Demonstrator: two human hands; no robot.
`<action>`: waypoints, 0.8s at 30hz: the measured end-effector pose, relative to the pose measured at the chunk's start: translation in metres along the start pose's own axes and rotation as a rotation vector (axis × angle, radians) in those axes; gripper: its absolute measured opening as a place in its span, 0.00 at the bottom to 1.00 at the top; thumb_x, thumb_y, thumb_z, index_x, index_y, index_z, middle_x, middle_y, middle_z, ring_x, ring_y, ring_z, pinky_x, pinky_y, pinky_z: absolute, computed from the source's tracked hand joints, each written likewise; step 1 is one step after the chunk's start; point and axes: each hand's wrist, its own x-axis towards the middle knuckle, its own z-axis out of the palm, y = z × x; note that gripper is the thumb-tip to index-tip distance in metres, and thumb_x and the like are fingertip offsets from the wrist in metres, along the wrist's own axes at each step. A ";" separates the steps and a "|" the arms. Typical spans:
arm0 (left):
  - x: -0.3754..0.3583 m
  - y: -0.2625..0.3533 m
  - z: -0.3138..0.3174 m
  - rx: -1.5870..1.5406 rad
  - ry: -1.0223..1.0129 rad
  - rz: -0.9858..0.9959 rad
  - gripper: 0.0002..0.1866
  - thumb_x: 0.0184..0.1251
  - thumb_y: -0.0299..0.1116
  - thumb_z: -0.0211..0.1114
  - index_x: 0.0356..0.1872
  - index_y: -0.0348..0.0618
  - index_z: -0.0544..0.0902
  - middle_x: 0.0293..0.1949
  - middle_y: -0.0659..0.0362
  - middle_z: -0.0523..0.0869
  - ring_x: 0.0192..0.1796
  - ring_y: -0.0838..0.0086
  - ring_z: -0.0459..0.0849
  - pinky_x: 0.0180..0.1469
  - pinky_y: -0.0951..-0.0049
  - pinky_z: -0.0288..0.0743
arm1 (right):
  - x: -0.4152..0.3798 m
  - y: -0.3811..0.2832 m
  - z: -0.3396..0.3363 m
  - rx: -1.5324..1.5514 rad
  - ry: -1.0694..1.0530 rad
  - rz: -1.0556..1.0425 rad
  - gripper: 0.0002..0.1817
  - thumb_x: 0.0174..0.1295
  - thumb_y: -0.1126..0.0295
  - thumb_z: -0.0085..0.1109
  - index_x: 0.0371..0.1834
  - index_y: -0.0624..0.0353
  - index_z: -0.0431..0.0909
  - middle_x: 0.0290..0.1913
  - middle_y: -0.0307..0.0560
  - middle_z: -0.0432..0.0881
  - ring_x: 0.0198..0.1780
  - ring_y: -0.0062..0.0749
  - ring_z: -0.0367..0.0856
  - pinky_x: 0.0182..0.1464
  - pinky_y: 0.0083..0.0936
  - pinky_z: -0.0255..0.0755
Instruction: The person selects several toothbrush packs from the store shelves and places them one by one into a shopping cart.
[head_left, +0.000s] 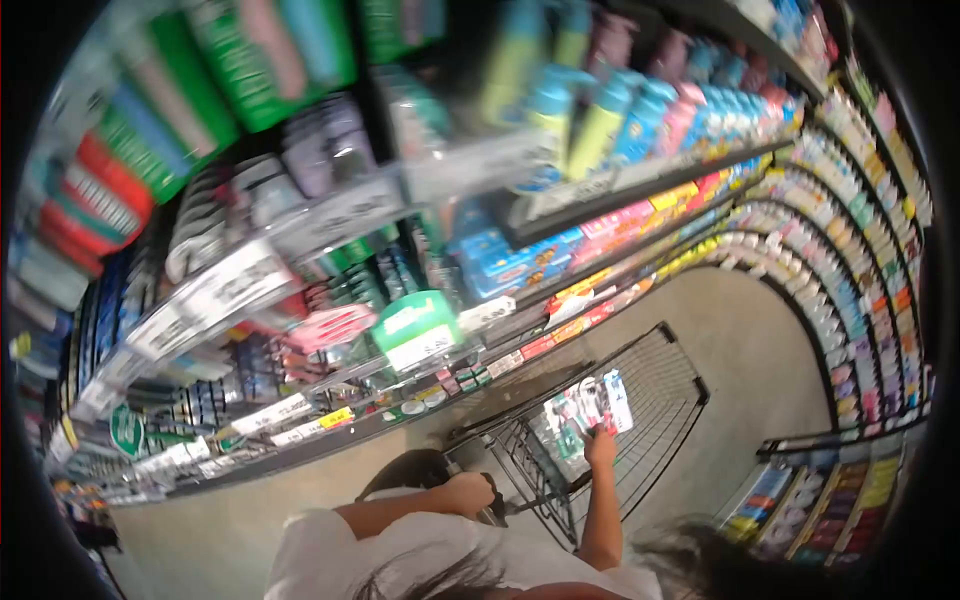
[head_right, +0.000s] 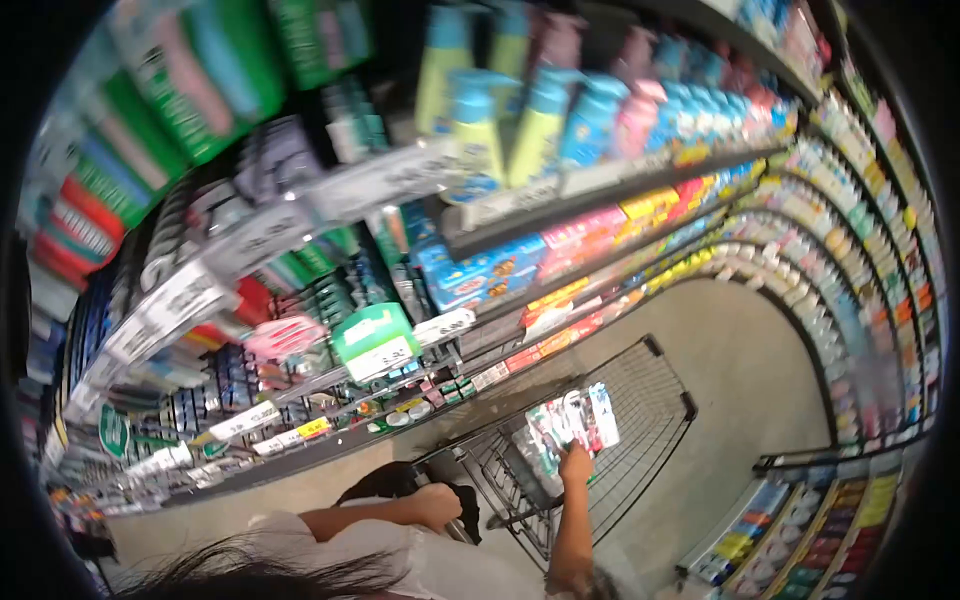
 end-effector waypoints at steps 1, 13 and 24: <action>-0.003 0.000 -0.007 0.001 0.015 0.020 0.13 0.37 0.39 0.66 0.23 0.39 0.84 0.28 0.50 0.84 0.34 0.57 0.84 0.35 0.61 0.77 | -0.008 -0.002 -0.010 0.029 0.044 -0.038 0.17 0.53 0.60 0.62 0.44 0.54 0.75 0.39 0.51 0.81 0.43 0.50 0.80 0.45 0.44 0.72; 0.000 -0.017 -0.009 0.024 -0.081 -0.016 0.14 0.39 0.38 0.66 0.30 0.43 0.86 0.32 0.51 0.85 0.39 0.54 0.84 0.38 0.58 0.78 | -0.083 -0.224 -0.231 0.886 0.299 -0.688 0.11 0.61 0.68 0.57 0.42 0.62 0.72 0.27 0.42 0.73 0.29 0.19 0.69 0.30 0.20 0.64; 0.011 -0.029 0.025 0.002 0.013 -0.043 0.14 0.38 0.34 0.68 0.30 0.41 0.86 0.33 0.49 0.85 0.40 0.56 0.84 0.41 0.61 0.78 | -0.066 -0.351 -0.264 1.323 0.325 -0.901 0.13 0.64 0.72 0.54 0.50 0.65 0.69 0.40 0.37 0.75 0.41 0.16 0.71 0.43 0.15 0.65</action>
